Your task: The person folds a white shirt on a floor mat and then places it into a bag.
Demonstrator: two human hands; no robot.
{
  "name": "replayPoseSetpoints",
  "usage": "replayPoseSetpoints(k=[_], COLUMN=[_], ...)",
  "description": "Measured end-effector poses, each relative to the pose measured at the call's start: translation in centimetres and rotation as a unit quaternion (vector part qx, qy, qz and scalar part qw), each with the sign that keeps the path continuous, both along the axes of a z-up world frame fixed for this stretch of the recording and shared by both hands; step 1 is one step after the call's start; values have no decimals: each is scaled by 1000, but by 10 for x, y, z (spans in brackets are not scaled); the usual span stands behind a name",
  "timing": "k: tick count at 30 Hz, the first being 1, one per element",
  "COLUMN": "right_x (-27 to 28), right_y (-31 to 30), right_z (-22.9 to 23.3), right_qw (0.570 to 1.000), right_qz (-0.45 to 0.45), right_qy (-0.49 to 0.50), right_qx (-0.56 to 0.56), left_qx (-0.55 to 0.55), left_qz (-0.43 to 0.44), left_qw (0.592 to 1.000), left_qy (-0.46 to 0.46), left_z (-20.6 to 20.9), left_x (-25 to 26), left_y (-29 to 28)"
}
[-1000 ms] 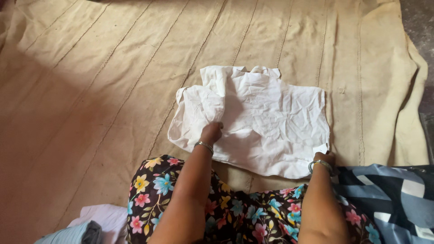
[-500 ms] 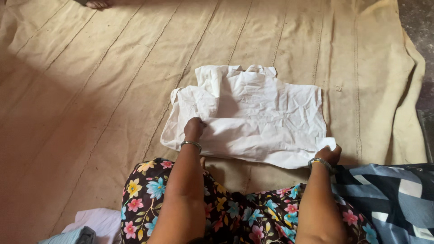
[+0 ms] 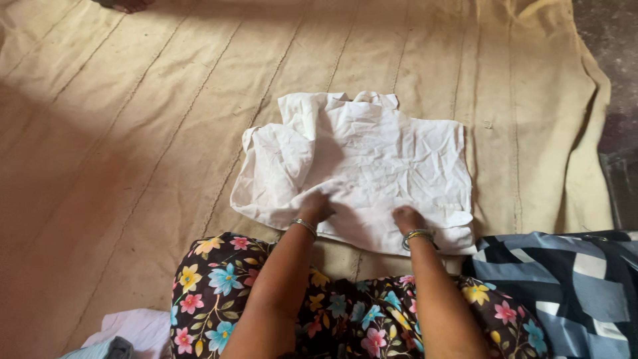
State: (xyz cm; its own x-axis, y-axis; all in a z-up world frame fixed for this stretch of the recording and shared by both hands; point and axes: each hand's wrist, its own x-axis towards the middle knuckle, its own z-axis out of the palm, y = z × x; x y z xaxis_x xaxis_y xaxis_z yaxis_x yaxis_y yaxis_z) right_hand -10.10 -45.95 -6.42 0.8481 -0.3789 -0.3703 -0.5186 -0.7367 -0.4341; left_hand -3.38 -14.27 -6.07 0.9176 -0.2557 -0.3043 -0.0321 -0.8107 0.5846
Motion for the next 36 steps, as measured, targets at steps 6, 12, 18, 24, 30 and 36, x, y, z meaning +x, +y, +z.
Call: replayPoseSetpoints(k=[6,12,18,24,30,36], right_x=[-21,-18,-9,-14,-23,-21], right_y=[-70,-61,11,81,99,106], right_z=[17,22,3,-11,5,13], right_qw=[961,945,930,921,928,916], right_qz=[-231,-211,68,334,313,322], right_qy=[21,-117,-339,-153,113,161], right_qx=[-153,-223,-123,-125,-169,-175], left_qx=[116,90,108,70,46,-103], left_qz=[289,193,153,142,282,156], left_qw=[950,976,982,986,951,978], left_qy=[12,44,40,-52,-120,-98], left_z=[-5,-4,8,4,-9,-1], left_x=[8,19,17,27,41,51], left_y=[58,55,64,56,58,45])
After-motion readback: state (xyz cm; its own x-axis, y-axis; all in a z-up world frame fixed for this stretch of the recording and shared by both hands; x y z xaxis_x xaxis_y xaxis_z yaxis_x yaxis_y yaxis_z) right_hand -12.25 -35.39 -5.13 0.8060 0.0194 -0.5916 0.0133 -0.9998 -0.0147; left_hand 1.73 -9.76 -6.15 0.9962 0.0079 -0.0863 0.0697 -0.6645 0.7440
